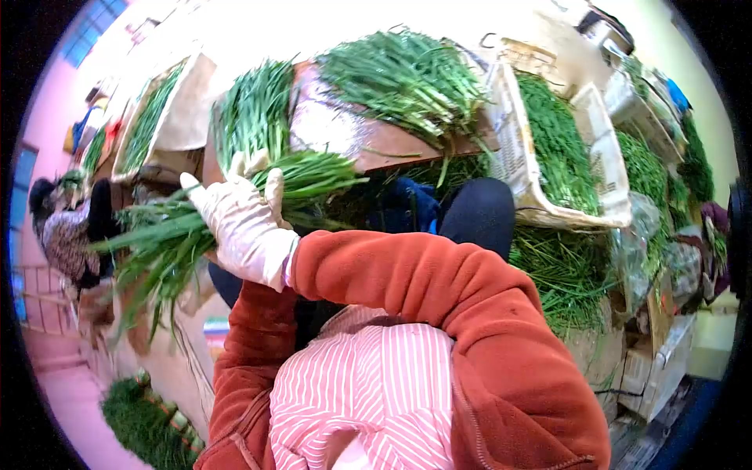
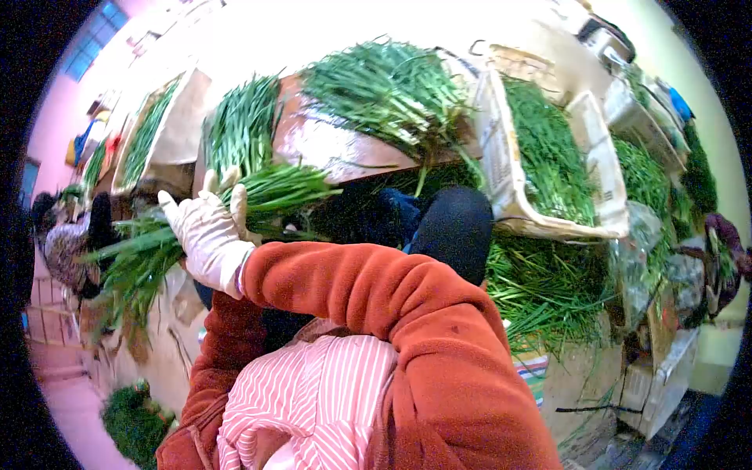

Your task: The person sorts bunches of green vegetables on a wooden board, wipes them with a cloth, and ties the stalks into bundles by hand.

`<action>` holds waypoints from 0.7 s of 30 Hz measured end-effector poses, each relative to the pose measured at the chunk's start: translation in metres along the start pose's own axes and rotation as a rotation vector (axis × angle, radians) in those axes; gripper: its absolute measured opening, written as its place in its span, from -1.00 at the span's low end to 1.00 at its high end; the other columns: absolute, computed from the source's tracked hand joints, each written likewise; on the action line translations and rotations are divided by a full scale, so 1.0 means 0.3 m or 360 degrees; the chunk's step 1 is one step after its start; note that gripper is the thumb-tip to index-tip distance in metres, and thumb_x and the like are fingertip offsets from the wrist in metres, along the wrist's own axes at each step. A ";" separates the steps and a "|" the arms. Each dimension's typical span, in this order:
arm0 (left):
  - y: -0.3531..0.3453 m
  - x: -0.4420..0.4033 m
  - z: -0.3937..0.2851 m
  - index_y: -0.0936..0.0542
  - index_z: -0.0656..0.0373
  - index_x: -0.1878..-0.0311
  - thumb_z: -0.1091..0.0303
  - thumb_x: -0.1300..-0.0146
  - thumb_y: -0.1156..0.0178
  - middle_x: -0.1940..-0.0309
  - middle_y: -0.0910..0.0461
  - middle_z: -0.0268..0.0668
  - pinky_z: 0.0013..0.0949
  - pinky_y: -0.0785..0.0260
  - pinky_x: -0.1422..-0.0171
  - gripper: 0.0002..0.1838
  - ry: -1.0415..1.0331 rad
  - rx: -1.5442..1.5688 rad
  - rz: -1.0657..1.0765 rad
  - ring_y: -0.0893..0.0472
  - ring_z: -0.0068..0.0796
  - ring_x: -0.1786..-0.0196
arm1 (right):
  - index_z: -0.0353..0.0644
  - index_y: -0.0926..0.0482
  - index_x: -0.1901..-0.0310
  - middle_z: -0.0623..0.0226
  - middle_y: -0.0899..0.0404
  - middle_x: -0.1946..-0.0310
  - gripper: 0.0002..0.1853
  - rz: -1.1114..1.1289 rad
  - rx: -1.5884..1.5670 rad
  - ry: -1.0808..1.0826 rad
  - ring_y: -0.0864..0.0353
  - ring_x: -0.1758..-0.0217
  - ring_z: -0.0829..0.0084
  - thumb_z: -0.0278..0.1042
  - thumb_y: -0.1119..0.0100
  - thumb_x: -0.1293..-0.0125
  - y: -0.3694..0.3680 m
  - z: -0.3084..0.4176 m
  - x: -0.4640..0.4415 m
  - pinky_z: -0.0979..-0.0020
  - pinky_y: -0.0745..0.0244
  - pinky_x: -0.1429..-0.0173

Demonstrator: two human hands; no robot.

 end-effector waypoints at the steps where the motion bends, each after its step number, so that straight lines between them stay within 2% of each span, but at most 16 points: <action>1: -0.054 0.022 -0.027 -0.25 0.12 -0.20 0.35 -0.37 0.10 -0.13 -0.37 -0.22 -0.06 -0.06 -0.41 -0.65 -0.0063 0.0002 -0.0075 -0.27 -0.29 -0.31 | -0.10 -0.02 -0.38 -0.02 -0.27 -0.15 0.06 0.0368 -0.0320 0.0141 -0.21 -0.26 -0.05 -0.02 -0.37 0.18 0.061 0.020 0.023 -0.32 -0.03 -0.20; 2: -0.098 0.039 -0.059 -0.27 0.12 -0.18 0.36 -0.36 0.09 -0.11 -0.39 -0.22 -0.05 -0.05 -0.42 -0.66 -0.0128 -0.0003 -0.0136 -0.27 -0.27 -0.31 | -0.23 -0.01 -0.36 0.00 -0.27 -0.14 0.07 0.0266 -0.0358 0.0416 -0.21 -0.25 -0.05 -0.08 -0.37 0.20 0.071 0.037 0.054 -0.19 -0.03 -0.27; 3: -0.137 0.057 -0.098 -0.30 0.11 -0.16 0.37 -0.35 0.07 -0.10 -0.40 -0.22 -0.03 -0.05 -0.42 -0.68 -0.0202 -0.0022 -0.0182 -0.27 -0.26 -0.31 | -0.29 -0.11 -0.31 0.04 -0.30 -0.10 0.00 -0.0055 -0.0447 0.0640 -0.23 -0.22 -0.01 -0.13 -0.38 0.20 0.069 0.040 0.078 -0.02 -0.07 -0.32; 5: -0.194 0.105 -0.176 -0.34 0.10 -0.11 0.39 -0.34 0.04 -0.07 -0.42 -0.23 0.00 -0.04 -0.42 -0.71 -0.0353 -0.0080 -0.0305 -0.28 -0.23 -0.31 | -0.30 -0.21 -0.24 0.05 -0.28 -0.12 -0.13 0.0050 -0.0829 0.0862 -0.23 -0.23 0.04 -0.20 -0.34 0.15 0.096 0.021 0.094 0.14 -0.09 -0.34; 6: -0.221 0.134 -0.210 -0.36 0.09 -0.09 0.40 -0.33 0.03 -0.05 -0.43 -0.23 0.02 -0.04 -0.43 -0.73 -0.0439 -0.0116 -0.0364 -0.28 -0.22 -0.31 | -0.30 -0.25 -0.22 0.04 -0.33 -0.07 -0.21 0.0007 -0.0846 0.0850 -0.30 -0.18 0.06 -0.25 -0.31 0.10 0.114 -0.011 0.108 0.20 -0.17 -0.31; 7: -0.239 0.162 -0.248 -0.39 0.08 -0.06 0.41 -0.32 0.01 -0.04 -0.44 -0.23 0.03 -0.03 -0.43 -0.74 -0.0551 -0.0188 -0.0388 -0.29 -0.20 -0.31 | -0.28 -0.27 -0.21 0.03 -0.38 -0.03 -0.27 0.0189 -0.0928 0.0735 -0.37 -0.12 0.06 -0.30 -0.28 0.06 0.166 -0.060 0.087 0.21 -0.23 -0.28; 8: -0.264 0.186 -0.277 -0.41 0.07 -0.04 0.42 -0.31 0.00 -0.02 -0.46 -0.24 0.05 -0.03 -0.43 -0.76 -0.0666 -0.0240 -0.0410 -0.29 -0.19 -0.31 | -0.27 -0.33 -0.18 0.04 -0.44 -0.01 -0.36 -0.0022 -0.0834 0.0751 -0.42 -0.10 0.07 -0.33 -0.25 0.00 0.186 -0.144 0.084 0.22 -0.28 -0.26; 9: -0.274 0.208 -0.295 -0.45 0.11 0.16 0.48 -0.24 -0.08 0.11 -0.50 -0.26 0.13 0.00 -0.43 -0.88 -0.0893 -0.0370 -0.0269 -0.34 -0.08 -0.27 | -0.29 -0.39 -0.14 0.05 -0.45 -0.03 -0.45 -0.0127 -0.0622 0.0533 -0.42 -0.13 0.11 -0.33 -0.23 -0.08 0.172 -0.251 0.092 0.22 -0.27 -0.27; 11: -0.237 0.272 -0.347 -0.50 0.06 0.16 0.41 -0.27 -0.07 0.08 -0.53 -0.34 0.19 -0.07 -0.39 -0.90 -0.0938 -0.0597 -0.0139 -0.35 -0.09 -0.26 | -0.28 -0.41 -0.13 0.10 -0.46 -0.07 -0.46 -0.0184 -0.0540 -0.0031 -0.46 -0.11 0.26 -0.16 -0.23 -0.18 0.152 -0.463 0.100 0.32 -0.33 -0.22; 12: -0.233 0.300 -0.356 -0.50 0.06 0.17 0.40 -0.27 -0.07 0.11 -0.53 -0.36 0.19 -0.06 -0.39 -0.90 -0.0949 -0.0601 -0.0134 -0.35 -0.08 -0.26 | -0.34 -0.43 -0.08 -0.03 -0.48 0.00 -0.40 -0.0043 -0.0450 -0.0328 -0.45 -0.12 0.12 0.04 -0.17 -0.18 0.141 -0.550 0.111 0.26 -0.29 -0.25; 13: -0.239 0.316 -0.356 -0.49 0.05 0.17 0.39 -0.26 -0.08 0.15 -0.54 -0.37 0.18 -0.05 -0.40 -0.91 -0.0958 -0.0601 -0.0113 -0.36 -0.08 -0.25 | -0.34 -0.42 -0.09 -0.04 -0.46 -0.04 -0.34 -0.0001 -0.0590 -0.0403 -0.45 -0.13 0.12 0.11 -0.18 -0.16 0.144 -0.572 0.114 0.28 -0.29 -0.25; 16: -0.270 0.330 -0.327 -0.46 0.03 0.17 0.39 -0.24 -0.11 0.16 -0.52 -0.39 0.19 -0.01 -0.40 -0.89 -0.0965 -0.0662 -0.0068 -0.35 -0.05 -0.25 | -0.33 -0.46 -0.07 -0.06 -0.45 -0.07 -0.25 0.0440 -0.0536 -0.0373 -0.44 -0.14 0.12 0.29 -0.08 -0.15 0.115 -0.500 0.128 0.27 -0.26 -0.27; 17: -0.273 0.331 -0.316 -0.45 0.03 0.17 0.37 -0.23 -0.13 0.17 -0.51 -0.39 0.20 0.00 -0.39 -0.88 -0.0940 -0.0704 -0.0026 -0.35 -0.03 -0.25 | -0.26 -0.50 -0.05 -0.06 -0.50 0.01 -0.25 0.0491 -0.0392 -0.0408 -0.46 -0.11 0.11 0.36 -0.04 -0.13 0.068 -0.491 0.140 0.25 -0.27 -0.23; 18: -0.267 0.334 -0.303 -0.44 0.08 0.22 0.40 -0.19 -0.15 0.22 -0.49 -0.27 0.23 -0.03 -0.35 -0.88 -0.0989 -0.0689 -0.0098 -0.39 0.05 -0.17 | -0.22 -0.53 -0.01 -0.03 -0.54 0.07 -0.27 0.0576 -0.0400 -0.0397 -0.49 -0.05 0.10 0.35 -0.05 -0.12 0.083 -0.429 0.126 0.24 -0.31 -0.18; 19: -0.267 0.337 -0.299 -0.44 0.08 0.22 0.40 -0.19 -0.15 0.22 -0.49 -0.27 0.23 -0.03 -0.35 -0.88 -0.0984 -0.0687 -0.0105 -0.39 0.05 -0.17 | -0.19 -0.56 0.02 0.00 -0.57 0.13 -0.30 0.0662 -0.0410 -0.0385 -0.53 0.01 0.10 0.35 -0.06 -0.11 0.097 -0.367 0.111 0.24 -0.35 -0.12; 21: -0.282 0.336 -0.292 -0.45 0.09 0.25 0.40 -0.17 -0.18 0.26 -0.49 -0.25 0.24 -0.04 -0.34 -0.88 -0.0996 -0.0916 0.0064 -0.40 0.09 -0.15 | -0.13 -0.62 0.11 0.06 -0.61 0.25 -0.39 0.0616 -0.0347 -0.0372 -0.57 0.13 0.10 0.30 -0.09 -0.10 0.023 -0.353 0.116 0.22 -0.40 -0.01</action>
Point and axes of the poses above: each hand's wrist, its own x-axis away from the middle knuckle, its own y-axis out of the back of the hand, z = x × y, the point moved 1 cm from there along -x, towards the middle knuckle
